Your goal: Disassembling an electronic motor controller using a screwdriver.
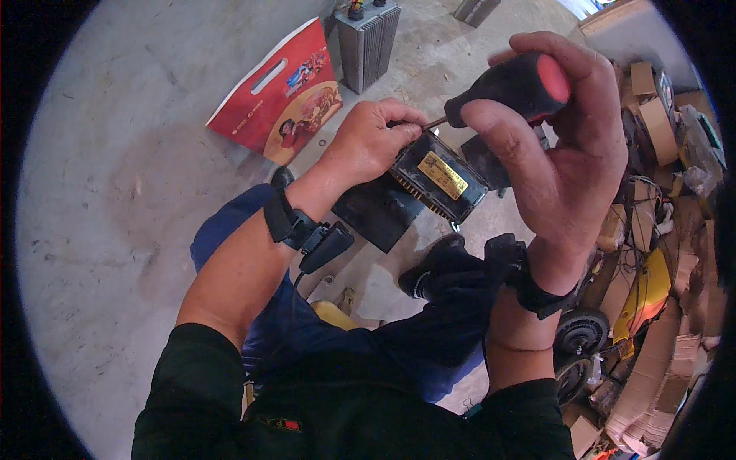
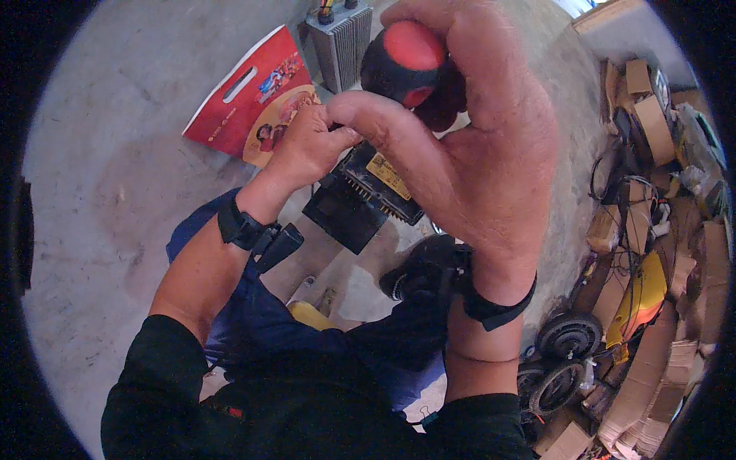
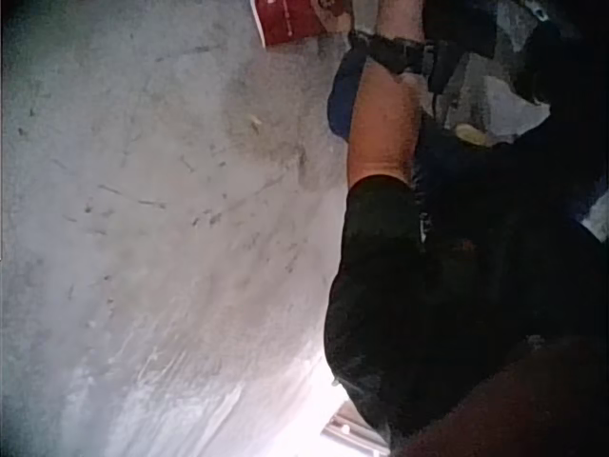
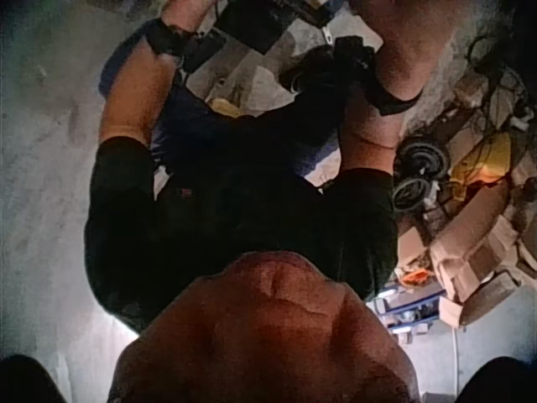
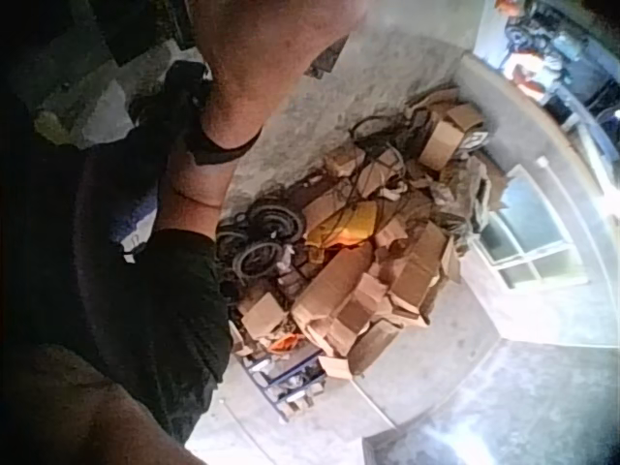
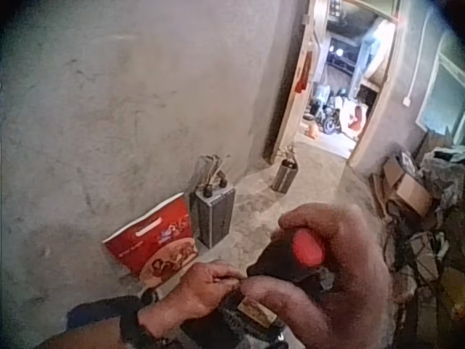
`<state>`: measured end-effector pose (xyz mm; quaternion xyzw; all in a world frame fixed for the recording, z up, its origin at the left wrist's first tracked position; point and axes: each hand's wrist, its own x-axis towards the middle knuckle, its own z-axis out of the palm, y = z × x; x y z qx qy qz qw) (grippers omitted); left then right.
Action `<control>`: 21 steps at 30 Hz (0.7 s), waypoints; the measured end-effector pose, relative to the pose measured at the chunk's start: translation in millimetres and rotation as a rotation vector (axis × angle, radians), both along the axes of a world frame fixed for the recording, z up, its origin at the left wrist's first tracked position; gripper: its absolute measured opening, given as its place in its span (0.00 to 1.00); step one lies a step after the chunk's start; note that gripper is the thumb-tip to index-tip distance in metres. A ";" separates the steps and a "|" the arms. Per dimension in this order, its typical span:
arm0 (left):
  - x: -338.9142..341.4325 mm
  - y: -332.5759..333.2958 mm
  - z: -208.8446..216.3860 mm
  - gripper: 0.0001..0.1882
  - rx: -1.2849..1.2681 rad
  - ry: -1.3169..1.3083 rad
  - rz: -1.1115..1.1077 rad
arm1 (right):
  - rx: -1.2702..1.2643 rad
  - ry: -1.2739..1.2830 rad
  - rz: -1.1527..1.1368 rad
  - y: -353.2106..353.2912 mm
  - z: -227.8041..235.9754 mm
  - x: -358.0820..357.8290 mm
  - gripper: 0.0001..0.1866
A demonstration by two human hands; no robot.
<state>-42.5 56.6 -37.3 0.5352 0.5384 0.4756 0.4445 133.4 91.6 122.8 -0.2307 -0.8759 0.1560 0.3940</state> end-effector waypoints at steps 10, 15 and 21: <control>-1.0 -0.3 0.3 0.12 0.007 0.006 -0.014 | -0.291 0.158 0.140 -8.1 1.8 0.3 0.29; -1.9 -2.0 6.5 0.12 -0.032 0.033 -0.034 | -0.262 0.275 0.151 -4.1 -4.1 3.0 0.28; -4.2 -3.4 10.5 0.12 -0.041 0.059 -0.048 | -0.158 0.207 -0.068 -6.2 10.2 19.2 0.27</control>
